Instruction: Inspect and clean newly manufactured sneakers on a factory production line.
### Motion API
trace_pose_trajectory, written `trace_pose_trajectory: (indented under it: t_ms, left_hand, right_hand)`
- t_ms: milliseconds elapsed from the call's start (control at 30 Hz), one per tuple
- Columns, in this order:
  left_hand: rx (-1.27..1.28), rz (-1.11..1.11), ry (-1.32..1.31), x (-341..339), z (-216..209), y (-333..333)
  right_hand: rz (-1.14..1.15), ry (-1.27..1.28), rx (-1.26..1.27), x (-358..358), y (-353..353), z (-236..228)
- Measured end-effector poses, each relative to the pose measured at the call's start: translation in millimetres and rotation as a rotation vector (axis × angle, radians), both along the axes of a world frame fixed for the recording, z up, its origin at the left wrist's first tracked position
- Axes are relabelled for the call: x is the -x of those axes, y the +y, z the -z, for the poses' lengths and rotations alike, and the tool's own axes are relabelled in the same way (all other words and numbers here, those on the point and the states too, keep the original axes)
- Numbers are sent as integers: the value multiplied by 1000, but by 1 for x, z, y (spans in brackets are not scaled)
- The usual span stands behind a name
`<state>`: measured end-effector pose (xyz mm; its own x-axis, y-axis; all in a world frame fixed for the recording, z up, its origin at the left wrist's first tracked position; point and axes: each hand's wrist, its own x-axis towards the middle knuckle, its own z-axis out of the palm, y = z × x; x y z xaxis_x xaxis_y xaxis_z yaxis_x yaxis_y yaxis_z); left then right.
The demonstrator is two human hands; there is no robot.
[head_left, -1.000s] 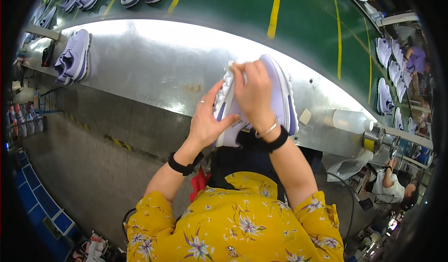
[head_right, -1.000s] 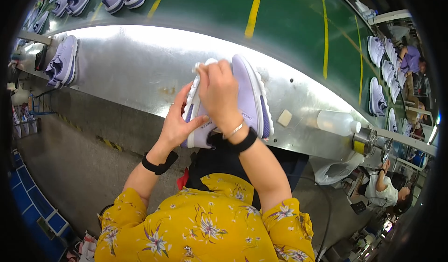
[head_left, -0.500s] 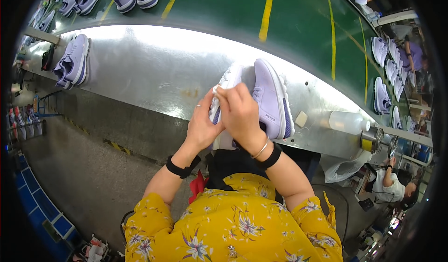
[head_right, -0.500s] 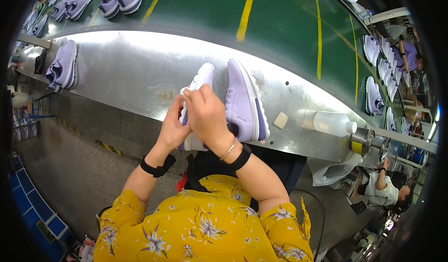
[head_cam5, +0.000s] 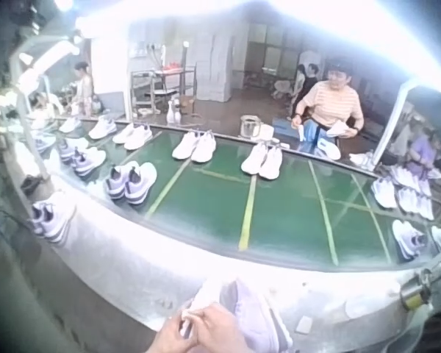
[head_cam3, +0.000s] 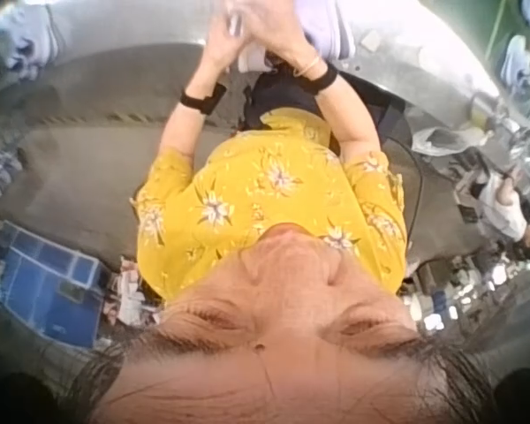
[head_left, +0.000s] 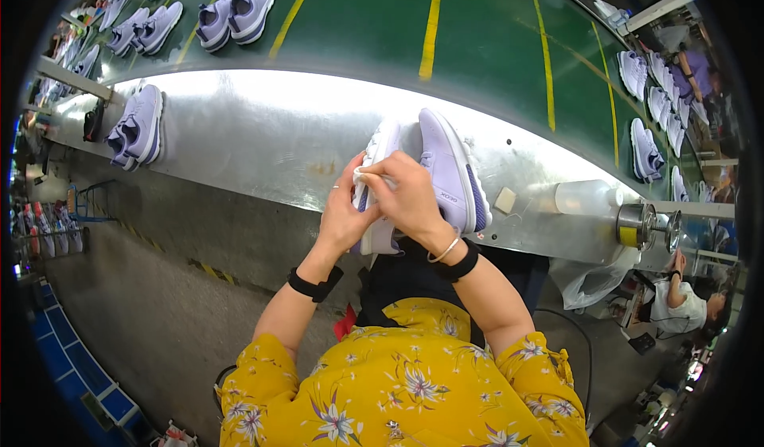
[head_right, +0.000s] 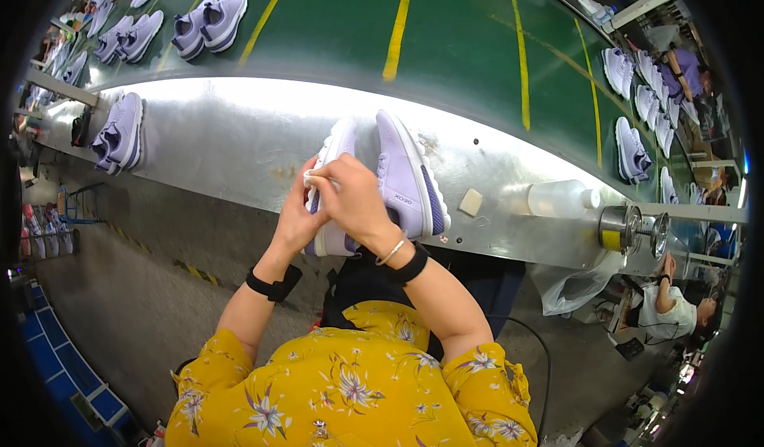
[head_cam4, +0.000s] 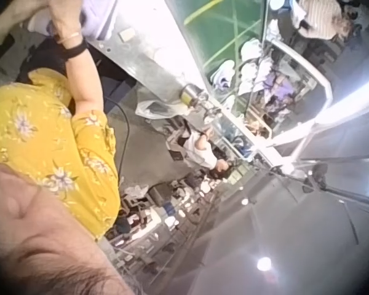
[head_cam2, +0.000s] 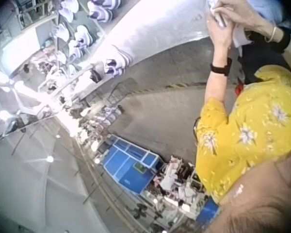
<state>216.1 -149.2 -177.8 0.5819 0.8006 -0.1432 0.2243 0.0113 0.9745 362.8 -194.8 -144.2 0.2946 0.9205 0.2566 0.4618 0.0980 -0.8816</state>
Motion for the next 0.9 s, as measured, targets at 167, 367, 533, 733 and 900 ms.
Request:
trace_pose_trajectory:
  t_ms: [167,367,533,733,900]
  left_hand:
    - [154,8,-8,-6,-9,-2]
    - [110,4,-4,-3,-2,-4]
    - [121,14,0,2,-1,-4]
    - [142,-6,30,-5,-2,-6]
    - [137,8,37,-7,5,-5]
  right_hand:
    - [192,371,123,-51,-51,-38]
    - [259,1349,-115,-132,-129,-54]
    - [558,1152,-273,-173,-179,-72]
    - [1158,-122,-150,-253,-232,-71]
    - [1151,-549,-61,-278,-240,-73]
